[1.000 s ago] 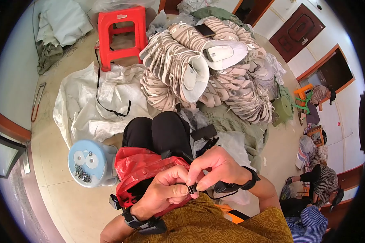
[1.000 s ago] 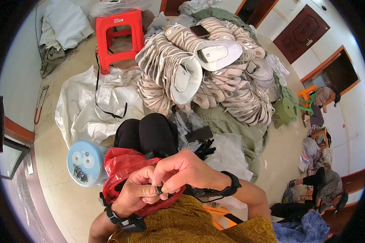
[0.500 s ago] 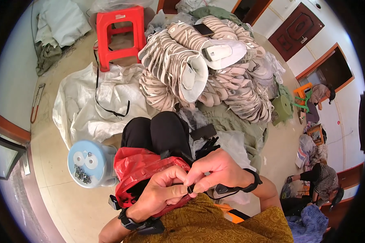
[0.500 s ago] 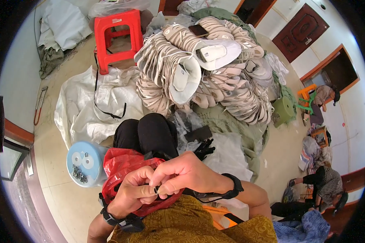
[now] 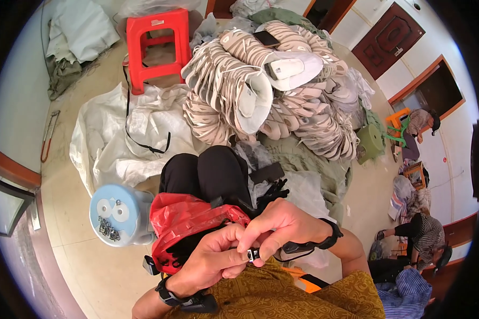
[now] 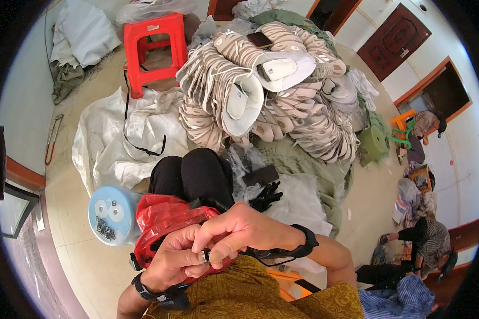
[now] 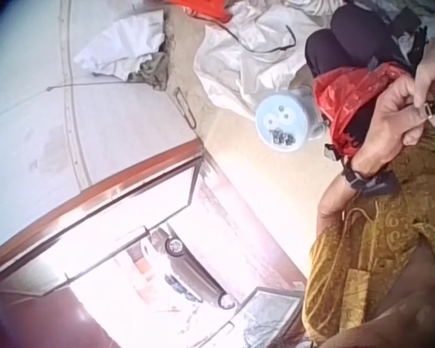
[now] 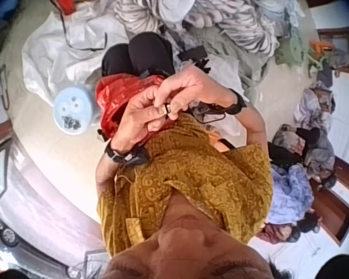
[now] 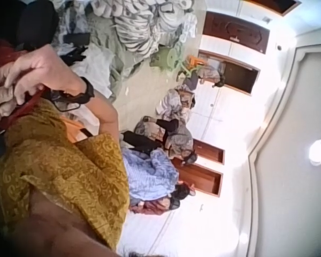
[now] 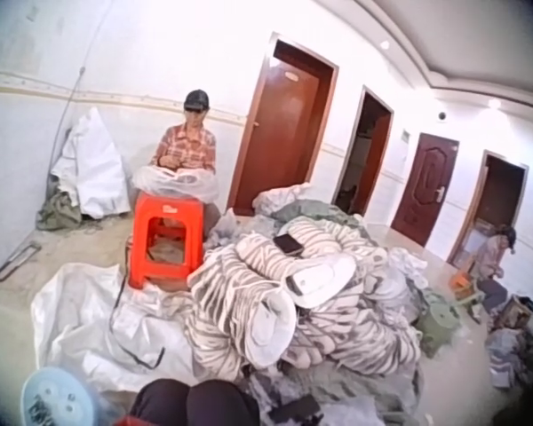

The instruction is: The recorder is assembling small buckles or fasteners onto straps and placing them into a red bag in a shoe manufacturing environment.

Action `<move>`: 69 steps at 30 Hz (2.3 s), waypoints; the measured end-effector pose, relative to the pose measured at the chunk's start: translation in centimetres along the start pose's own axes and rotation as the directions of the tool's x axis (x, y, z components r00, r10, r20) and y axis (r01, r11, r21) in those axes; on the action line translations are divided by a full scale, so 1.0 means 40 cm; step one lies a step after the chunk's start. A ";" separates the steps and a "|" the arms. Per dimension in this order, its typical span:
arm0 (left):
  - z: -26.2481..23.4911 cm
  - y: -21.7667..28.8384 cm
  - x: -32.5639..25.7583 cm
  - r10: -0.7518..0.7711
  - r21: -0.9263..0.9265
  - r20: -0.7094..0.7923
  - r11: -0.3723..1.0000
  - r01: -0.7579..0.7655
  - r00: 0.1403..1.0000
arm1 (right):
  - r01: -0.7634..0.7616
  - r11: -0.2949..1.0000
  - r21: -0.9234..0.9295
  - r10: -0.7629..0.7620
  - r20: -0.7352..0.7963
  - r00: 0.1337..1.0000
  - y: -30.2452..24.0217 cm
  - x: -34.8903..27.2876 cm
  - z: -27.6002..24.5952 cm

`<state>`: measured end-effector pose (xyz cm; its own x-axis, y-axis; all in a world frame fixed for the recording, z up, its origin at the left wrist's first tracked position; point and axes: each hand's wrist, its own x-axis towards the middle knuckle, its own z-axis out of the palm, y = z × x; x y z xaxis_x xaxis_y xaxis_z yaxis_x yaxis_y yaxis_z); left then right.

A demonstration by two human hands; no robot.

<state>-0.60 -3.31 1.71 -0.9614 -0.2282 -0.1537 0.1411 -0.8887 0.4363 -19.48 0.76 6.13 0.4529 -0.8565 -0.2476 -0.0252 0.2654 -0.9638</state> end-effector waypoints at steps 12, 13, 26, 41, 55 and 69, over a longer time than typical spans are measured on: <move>0.002 -0.012 -0.017 -0.038 -0.105 -0.002 0.994 0.038 0.999 | -0.040 0.999 0.012 0.040 0.058 0.998 0.005 -0.004 0.015; 0.001 -0.014 -0.016 -0.036 -0.105 -0.006 0.994 0.036 0.999 | -0.029 0.999 -0.017 0.029 0.033 0.999 0.011 -0.009 0.017; 0.031 -0.036 -0.009 0.065 -0.150 0.049 0.987 -0.057 0.997 | 0.560 0.802 -0.207 -0.583 -0.065 0.810 0.054 0.005 0.030; 0.023 -0.038 0.011 0.089 -0.233 0.030 0.969 -0.080 0.996 | 0.276 0.956 0.101 -0.274 -0.027 0.961 0.044 0.015 -0.002; 0.022 -0.036 0.006 0.061 -0.225 -0.011 0.972 -0.061 0.998 | 0.163 0.985 0.065 -0.161 -0.036 0.986 0.024 0.003 0.007; 0.044 -0.023 0.017 0.132 -0.006 -0.020 0.991 -0.132 0.991 | 0.273 0.955 -0.117 -0.288 -0.145 0.947 0.030 -0.025 0.000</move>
<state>-1.79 -1.94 2.76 -0.9296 -0.3512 -0.1121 0.2682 -0.8529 0.4478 -19.96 1.96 5.23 0.3065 -0.9514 0.0289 -0.0051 -0.0321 -0.9995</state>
